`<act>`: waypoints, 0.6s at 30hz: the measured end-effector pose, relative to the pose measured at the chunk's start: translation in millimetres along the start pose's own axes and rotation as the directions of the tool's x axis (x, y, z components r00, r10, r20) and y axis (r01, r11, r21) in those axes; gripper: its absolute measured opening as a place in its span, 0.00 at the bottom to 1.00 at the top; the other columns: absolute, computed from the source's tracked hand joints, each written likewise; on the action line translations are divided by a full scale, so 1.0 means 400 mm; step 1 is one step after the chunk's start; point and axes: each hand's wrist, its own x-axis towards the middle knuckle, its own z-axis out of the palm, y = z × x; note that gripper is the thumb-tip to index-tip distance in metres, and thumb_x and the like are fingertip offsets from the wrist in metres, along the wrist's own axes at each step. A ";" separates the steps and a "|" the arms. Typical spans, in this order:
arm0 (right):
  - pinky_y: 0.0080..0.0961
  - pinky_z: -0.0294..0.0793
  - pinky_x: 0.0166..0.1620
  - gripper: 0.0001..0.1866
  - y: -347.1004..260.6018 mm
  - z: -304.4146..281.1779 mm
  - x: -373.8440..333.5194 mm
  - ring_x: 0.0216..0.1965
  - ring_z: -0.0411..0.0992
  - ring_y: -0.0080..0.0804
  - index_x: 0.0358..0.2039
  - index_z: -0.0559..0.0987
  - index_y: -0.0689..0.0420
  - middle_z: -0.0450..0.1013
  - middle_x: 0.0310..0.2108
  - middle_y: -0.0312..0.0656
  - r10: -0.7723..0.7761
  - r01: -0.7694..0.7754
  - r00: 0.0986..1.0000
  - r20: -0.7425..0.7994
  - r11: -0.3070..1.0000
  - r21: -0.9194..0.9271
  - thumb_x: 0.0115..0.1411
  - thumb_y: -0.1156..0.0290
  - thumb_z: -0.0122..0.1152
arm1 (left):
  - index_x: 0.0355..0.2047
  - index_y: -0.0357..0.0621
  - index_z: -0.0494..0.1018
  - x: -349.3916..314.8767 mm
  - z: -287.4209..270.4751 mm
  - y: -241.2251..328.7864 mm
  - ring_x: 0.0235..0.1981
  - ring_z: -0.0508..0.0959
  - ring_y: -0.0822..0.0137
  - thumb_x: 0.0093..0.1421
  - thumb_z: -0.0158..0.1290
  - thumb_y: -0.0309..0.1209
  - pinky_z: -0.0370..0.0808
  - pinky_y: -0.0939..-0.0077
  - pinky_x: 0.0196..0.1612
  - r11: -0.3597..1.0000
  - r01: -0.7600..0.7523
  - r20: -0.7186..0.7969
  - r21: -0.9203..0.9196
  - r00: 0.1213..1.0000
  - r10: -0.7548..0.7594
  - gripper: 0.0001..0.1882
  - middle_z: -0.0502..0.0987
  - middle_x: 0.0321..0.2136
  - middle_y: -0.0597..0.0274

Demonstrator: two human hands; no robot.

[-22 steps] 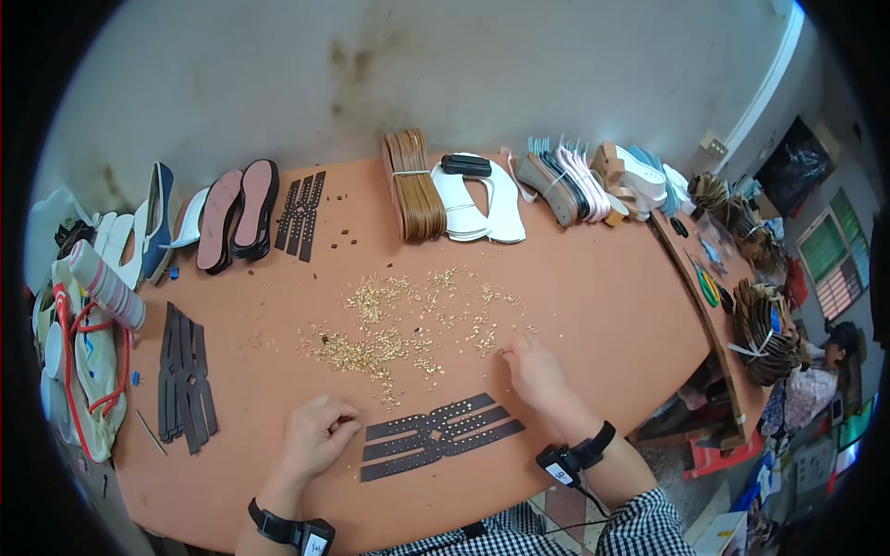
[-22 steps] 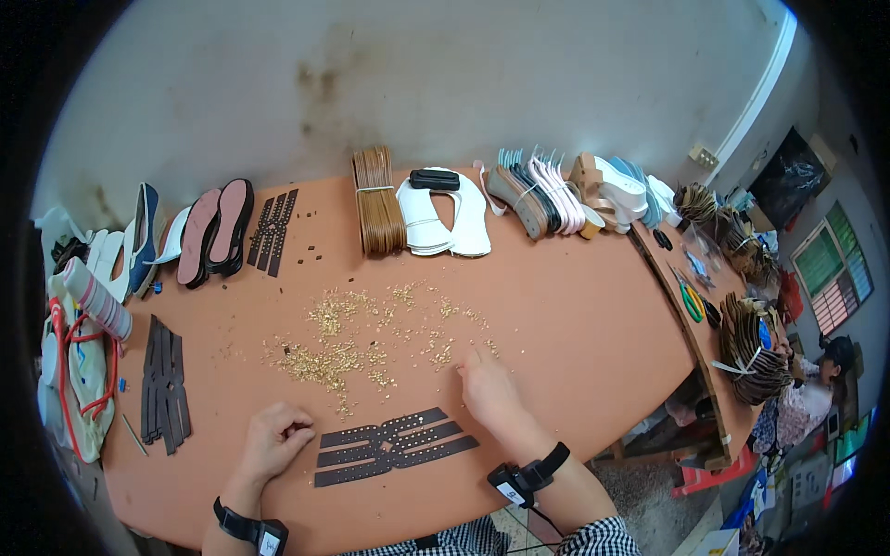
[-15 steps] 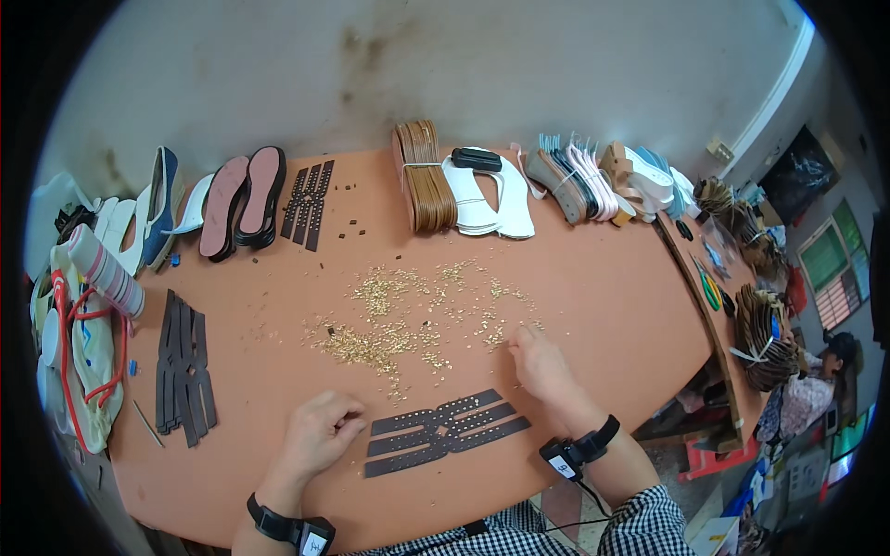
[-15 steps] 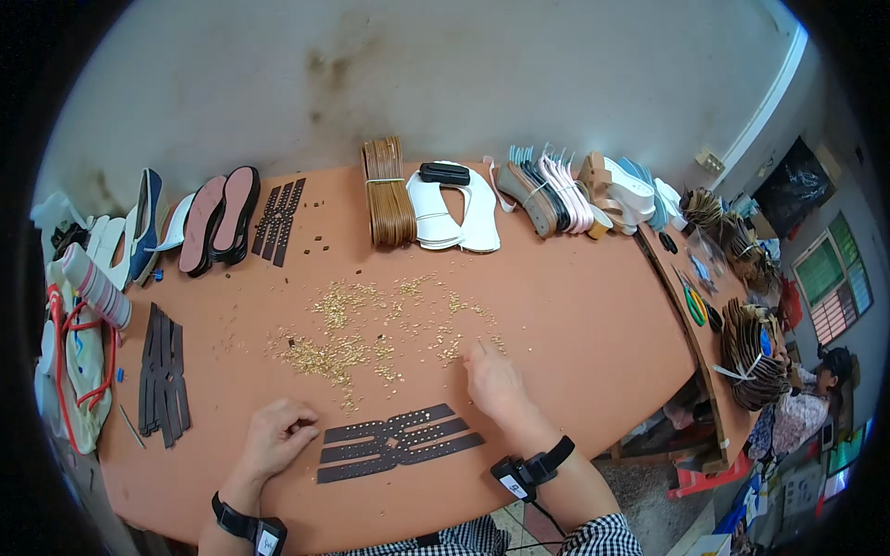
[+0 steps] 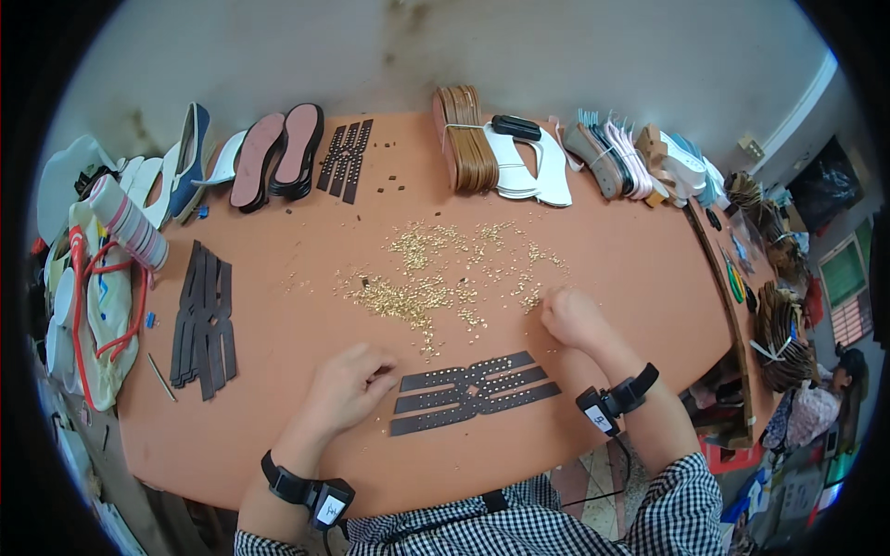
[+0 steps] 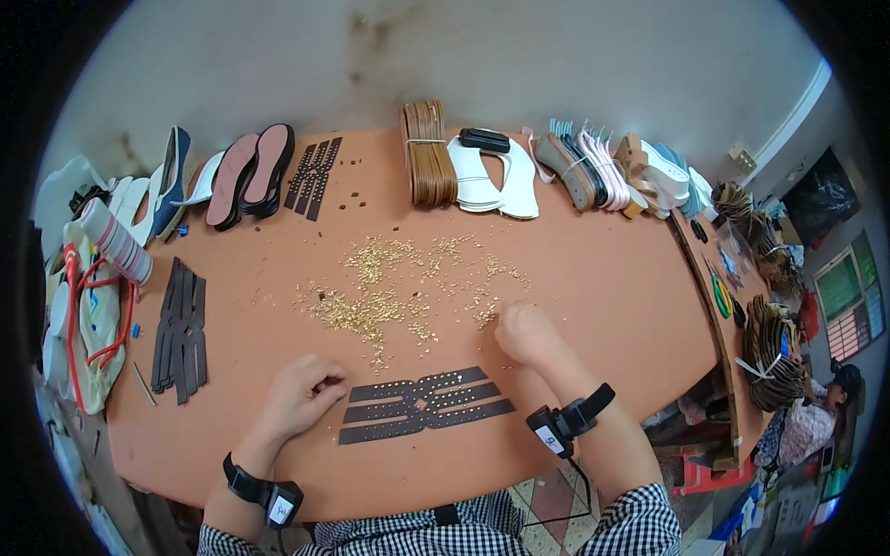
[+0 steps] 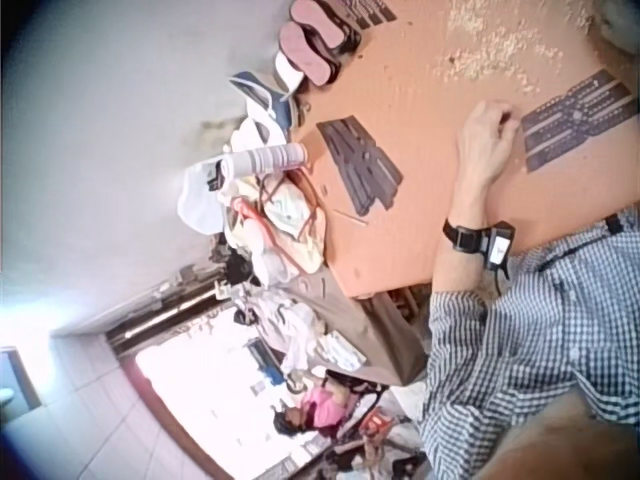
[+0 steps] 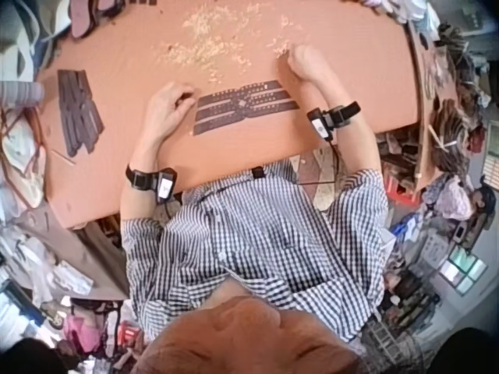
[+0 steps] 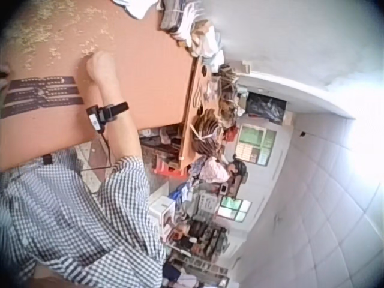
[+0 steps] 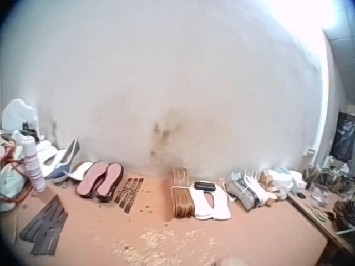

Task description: The recorder is manually picking up small gold-colored decorative studs and inserting them into pre-punched holes in leather shoe upper components.

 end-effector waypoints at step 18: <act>0.38 0.74 0.31 0.06 -0.257 0.080 -0.231 0.30 0.74 0.46 0.32 0.70 0.60 0.69 0.30 0.46 -0.258 0.286 0.956 -0.137 0.921 0.264 0.57 0.72 0.55 | 0.36 0.46 0.78 -0.007 -0.010 0.019 0.34 0.77 0.60 0.44 0.62 0.33 0.75 0.67 0.35 0.970 -0.226 0.166 0.084 0.963 0.210 0.17 0.76 0.34 0.64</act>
